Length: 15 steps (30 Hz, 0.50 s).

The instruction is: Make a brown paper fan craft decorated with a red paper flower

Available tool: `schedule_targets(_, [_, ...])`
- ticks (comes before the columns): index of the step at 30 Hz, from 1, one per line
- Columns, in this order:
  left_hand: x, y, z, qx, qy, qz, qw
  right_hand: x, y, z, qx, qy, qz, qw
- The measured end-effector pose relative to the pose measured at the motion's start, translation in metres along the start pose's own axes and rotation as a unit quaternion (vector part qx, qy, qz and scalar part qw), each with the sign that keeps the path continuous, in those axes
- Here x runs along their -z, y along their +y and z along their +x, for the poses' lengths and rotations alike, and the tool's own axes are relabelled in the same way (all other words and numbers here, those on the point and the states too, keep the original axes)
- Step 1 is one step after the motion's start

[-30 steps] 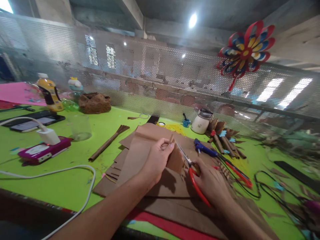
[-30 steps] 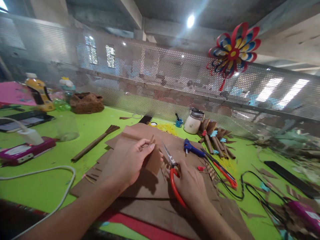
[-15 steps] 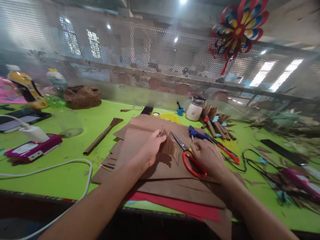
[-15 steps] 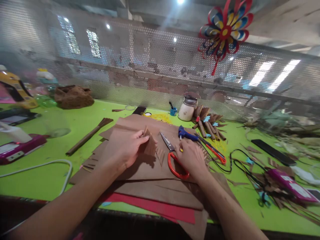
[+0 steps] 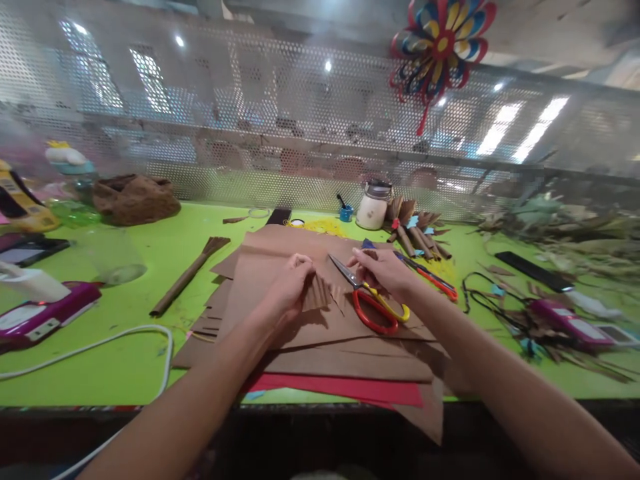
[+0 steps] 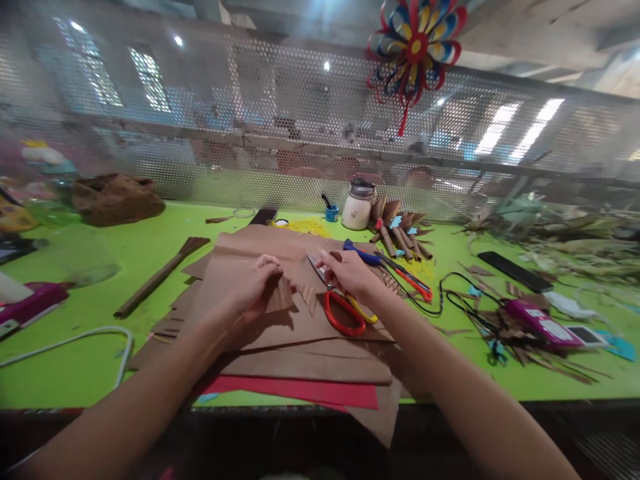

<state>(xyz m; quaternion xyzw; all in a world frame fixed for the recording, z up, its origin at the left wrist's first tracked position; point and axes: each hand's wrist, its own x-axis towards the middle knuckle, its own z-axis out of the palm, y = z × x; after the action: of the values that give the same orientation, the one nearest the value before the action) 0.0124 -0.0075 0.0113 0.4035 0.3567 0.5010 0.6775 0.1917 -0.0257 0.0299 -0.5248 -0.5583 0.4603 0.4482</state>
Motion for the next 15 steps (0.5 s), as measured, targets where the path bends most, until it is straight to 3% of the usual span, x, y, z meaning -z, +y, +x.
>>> schedule_targets(3, [0.003,-0.001,0.001,0.029,-0.029,0.0,0.999,-0.001,0.007,0.006,0.003,-0.016,0.089,0.996])
schedule_targets(8, [0.006,-0.009,0.002,0.058,-0.071,0.055,0.994,-0.006,0.013,0.003,-0.029,-0.066,0.257,0.964])
schedule_targets(15, [-0.005,-0.008,-0.009,0.032,-0.119,0.162,0.979,-0.015,0.017,-0.004,-0.004,-0.104,0.282,0.954])
